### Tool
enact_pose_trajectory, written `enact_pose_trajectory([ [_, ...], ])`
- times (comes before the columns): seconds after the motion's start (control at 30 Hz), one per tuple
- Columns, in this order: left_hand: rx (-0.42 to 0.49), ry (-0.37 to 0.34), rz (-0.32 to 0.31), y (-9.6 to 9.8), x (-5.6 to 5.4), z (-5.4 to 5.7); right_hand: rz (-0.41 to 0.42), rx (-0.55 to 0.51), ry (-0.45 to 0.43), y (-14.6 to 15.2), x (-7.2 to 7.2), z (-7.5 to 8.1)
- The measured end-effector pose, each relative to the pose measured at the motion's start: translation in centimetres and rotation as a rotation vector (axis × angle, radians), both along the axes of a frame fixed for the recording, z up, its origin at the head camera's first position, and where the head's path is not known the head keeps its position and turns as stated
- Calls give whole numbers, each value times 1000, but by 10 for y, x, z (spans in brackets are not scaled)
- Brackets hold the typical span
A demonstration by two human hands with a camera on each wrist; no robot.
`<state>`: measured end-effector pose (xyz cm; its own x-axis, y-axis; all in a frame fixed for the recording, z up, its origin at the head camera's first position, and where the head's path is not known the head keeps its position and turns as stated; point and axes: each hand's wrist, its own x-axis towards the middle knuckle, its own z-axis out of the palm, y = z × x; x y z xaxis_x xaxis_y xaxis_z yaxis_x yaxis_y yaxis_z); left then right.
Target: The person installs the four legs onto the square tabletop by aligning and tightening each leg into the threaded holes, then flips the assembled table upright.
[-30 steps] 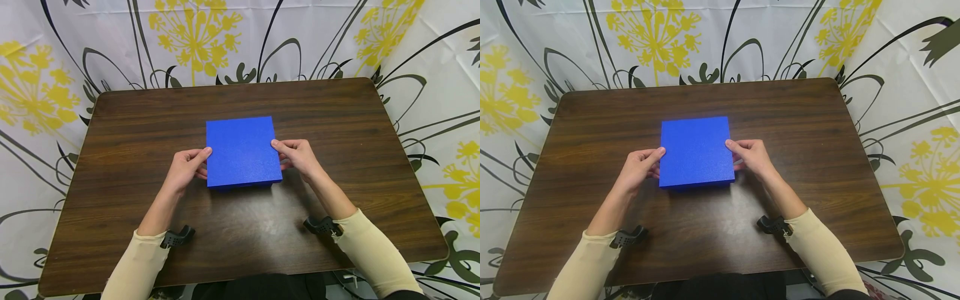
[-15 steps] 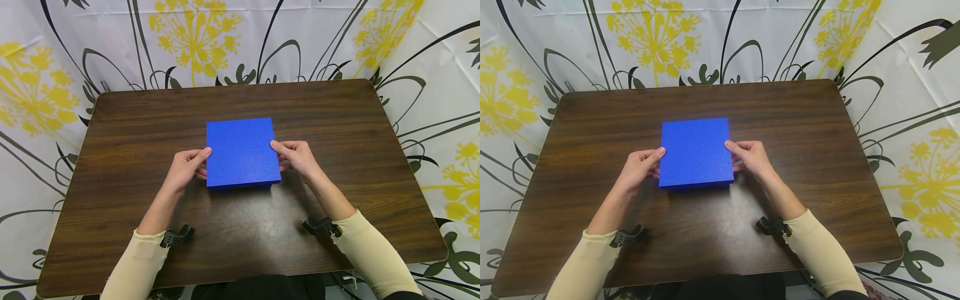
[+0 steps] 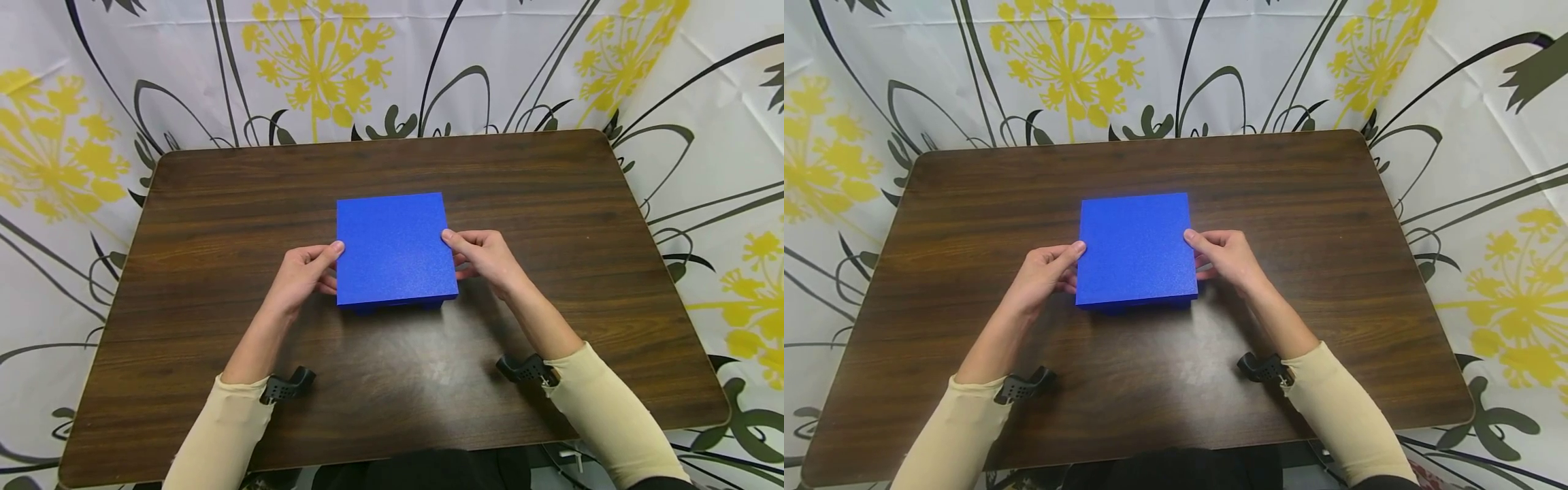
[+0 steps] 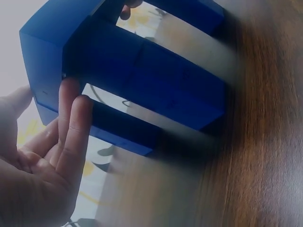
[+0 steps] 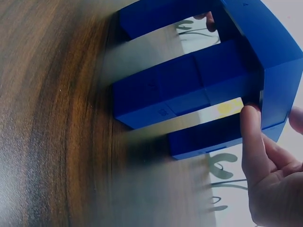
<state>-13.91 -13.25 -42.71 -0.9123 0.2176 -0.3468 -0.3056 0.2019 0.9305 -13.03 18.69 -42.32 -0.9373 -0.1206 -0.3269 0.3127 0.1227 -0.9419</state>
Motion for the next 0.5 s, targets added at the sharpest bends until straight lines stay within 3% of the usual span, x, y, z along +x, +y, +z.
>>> enact_pose_trajectory([
  [0.17, -27, 29, -48, -2, -1, 1, 21, 15, 10, 3, -1, 1],
  [0.27, -74, 83, -81, -6, -1, 0, 24, 28, 18, 7, -2, 1],
  [0.37, -175, 216, -92, -11, -2, 0, 36, 92, 70, 13, -3, 1],
  [0.5, -436, 504, -81, -22, -2, 2, 77, 332, 255, 25, -3, 3],
])
